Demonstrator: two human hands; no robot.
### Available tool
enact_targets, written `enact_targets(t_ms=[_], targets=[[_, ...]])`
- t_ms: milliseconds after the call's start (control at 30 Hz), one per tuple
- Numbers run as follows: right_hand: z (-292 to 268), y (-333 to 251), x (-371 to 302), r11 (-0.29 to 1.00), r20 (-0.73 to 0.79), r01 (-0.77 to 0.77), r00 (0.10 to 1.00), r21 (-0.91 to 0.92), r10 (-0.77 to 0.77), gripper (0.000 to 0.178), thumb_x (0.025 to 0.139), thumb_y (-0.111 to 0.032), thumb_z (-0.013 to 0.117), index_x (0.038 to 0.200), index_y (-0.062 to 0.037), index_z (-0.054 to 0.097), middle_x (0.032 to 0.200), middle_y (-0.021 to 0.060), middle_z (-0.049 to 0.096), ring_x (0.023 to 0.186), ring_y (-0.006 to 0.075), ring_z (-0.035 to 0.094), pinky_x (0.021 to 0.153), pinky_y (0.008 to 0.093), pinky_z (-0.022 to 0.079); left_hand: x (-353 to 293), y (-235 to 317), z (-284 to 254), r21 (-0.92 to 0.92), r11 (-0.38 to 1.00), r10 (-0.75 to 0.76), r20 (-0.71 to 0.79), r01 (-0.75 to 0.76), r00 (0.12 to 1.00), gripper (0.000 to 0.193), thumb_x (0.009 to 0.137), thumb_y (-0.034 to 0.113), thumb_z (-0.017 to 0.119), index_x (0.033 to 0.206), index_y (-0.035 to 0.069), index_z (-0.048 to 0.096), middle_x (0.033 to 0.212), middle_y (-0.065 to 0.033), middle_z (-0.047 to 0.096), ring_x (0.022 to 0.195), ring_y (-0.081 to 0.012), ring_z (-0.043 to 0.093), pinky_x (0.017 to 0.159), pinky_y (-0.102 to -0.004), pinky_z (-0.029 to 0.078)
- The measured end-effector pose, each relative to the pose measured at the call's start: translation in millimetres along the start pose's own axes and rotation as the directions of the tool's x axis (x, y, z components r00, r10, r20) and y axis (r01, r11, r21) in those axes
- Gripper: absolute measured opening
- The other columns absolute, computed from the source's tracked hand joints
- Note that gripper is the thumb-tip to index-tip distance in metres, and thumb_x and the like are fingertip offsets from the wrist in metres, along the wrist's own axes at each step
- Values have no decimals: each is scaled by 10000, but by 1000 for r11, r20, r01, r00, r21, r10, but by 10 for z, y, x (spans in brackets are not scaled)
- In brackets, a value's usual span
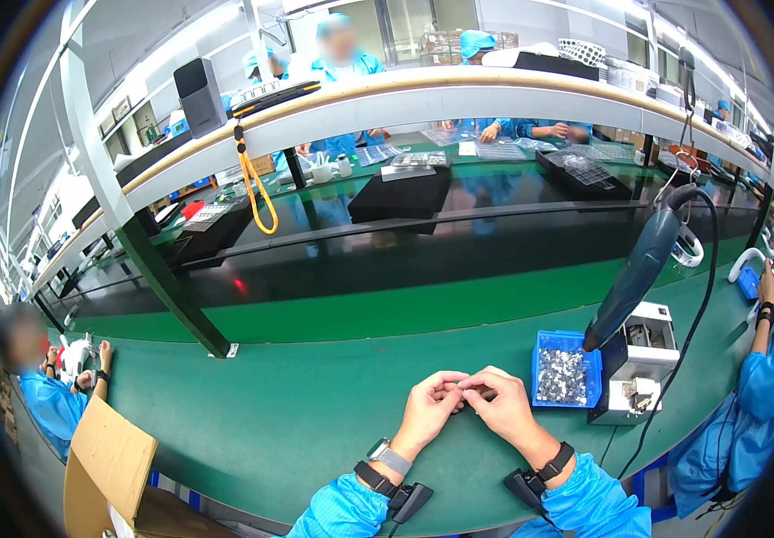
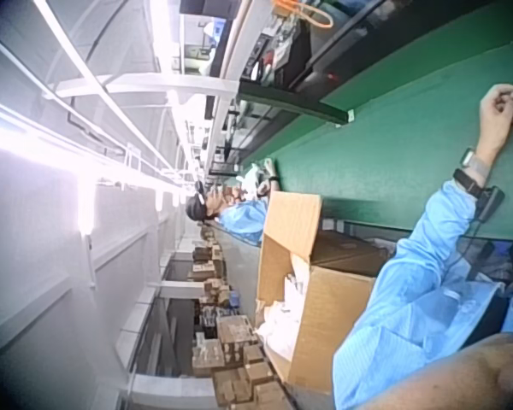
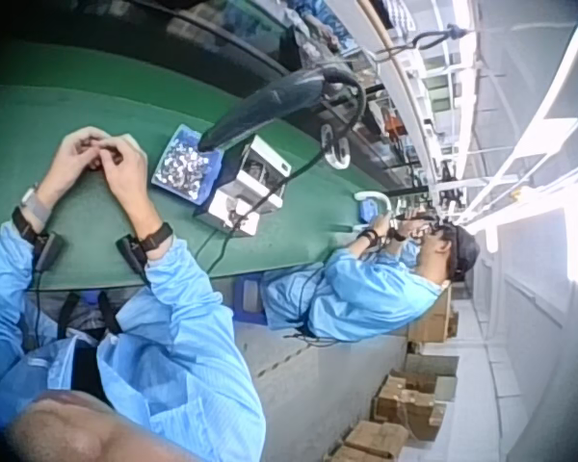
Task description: Assemble wires and components into a white curved plastic electronic housing unit and secure them using an electric screwdriver.
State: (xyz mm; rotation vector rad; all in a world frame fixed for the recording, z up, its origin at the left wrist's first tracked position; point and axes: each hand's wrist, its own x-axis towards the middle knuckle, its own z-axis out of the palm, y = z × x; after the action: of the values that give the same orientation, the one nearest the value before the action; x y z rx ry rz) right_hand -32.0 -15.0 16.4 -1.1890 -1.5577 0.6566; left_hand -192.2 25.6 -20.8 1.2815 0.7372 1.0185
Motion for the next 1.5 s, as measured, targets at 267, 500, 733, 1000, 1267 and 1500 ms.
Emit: enact_targets(t_ms=[267, 500, 733, 1000, 1267, 1500], targets=[[-7, 2, -4, 1000, -2, -4, 1000, 14, 4, 125, 856, -12, 698, 976, -17, 731, 889, 84, 673, 737, 167, 689, 649, 281, 569, 4, 13, 13, -7, 1000, -12, -5, 12, 1000, 226, 961, 42, 589, 1176, 22, 657, 902, -23, 682, 815, -86, 648, 728, -233, 541], [6, 25, -5, 1000, -7, -1, 1000, 19, 1, 125, 853, -11, 699, 973, -18, 733, 887, 84, 675, 730, 167, 690, 651, 280, 572, 0, 16, 11, -7, 1000, -7, -18, 7, 1000, 230, 948, 25, 586, 1166, 18, 659, 908, -24, 680, 799, -80, 632, 723, -232, 539], [5, 34, -1, 1000, -2, -4, 1000, 23, 4, 126, 853, -16, 699, 974, -21, 733, 884, 84, 674, 735, 168, 693, 653, 282, 575, 4, 10, 8, -3, 1000, -7, -10, 7, 1000, 230, 945, 24, 594, 1166, 16, 659, 911, -25, 680, 798, -78, 626, 727, -231, 539], [-3, 16, -1, 1000, 0, -7, 1000, 8, 7, 124, 854, -21, 702, 973, -29, 735, 882, 83, 672, 729, 167, 694, 652, 284, 576, -5, 31, 22, 4, 1000, -18, -15, 18, 1000, 224, 952, 34, 597, 1167, 18, 658, 921, -27, 685, 809, -75, 635, 733, -230, 541], [-18, -16, -1, 1000, 18, -20, 1000, -1, 21, 120, 842, 9, 697, 960, 9, 717, 908, 93, 670, 779, 168, 693, 682, 281, 581, -2, 19, 28, -31, 999, -10, -7, 10, 1000, 216, 961, 37, 590, 1166, 14, 655, 923, -20, 684, 789, -63, 623, 725, -222, 533], [-5, -22, 14, 999, 18, -33, 999, 0, 33, 119, 845, 7, 695, 962, 10, 716, 914, 95, 673, 783, 167, 694, 684, 281, 579, 22, -31, -23, -5, 1000, -3, 8, 3, 1000, 231, 966, 27, 575, 1188, 10, 639, 939, -32, 684, 799, -74, 631, 724, -226, 540]])
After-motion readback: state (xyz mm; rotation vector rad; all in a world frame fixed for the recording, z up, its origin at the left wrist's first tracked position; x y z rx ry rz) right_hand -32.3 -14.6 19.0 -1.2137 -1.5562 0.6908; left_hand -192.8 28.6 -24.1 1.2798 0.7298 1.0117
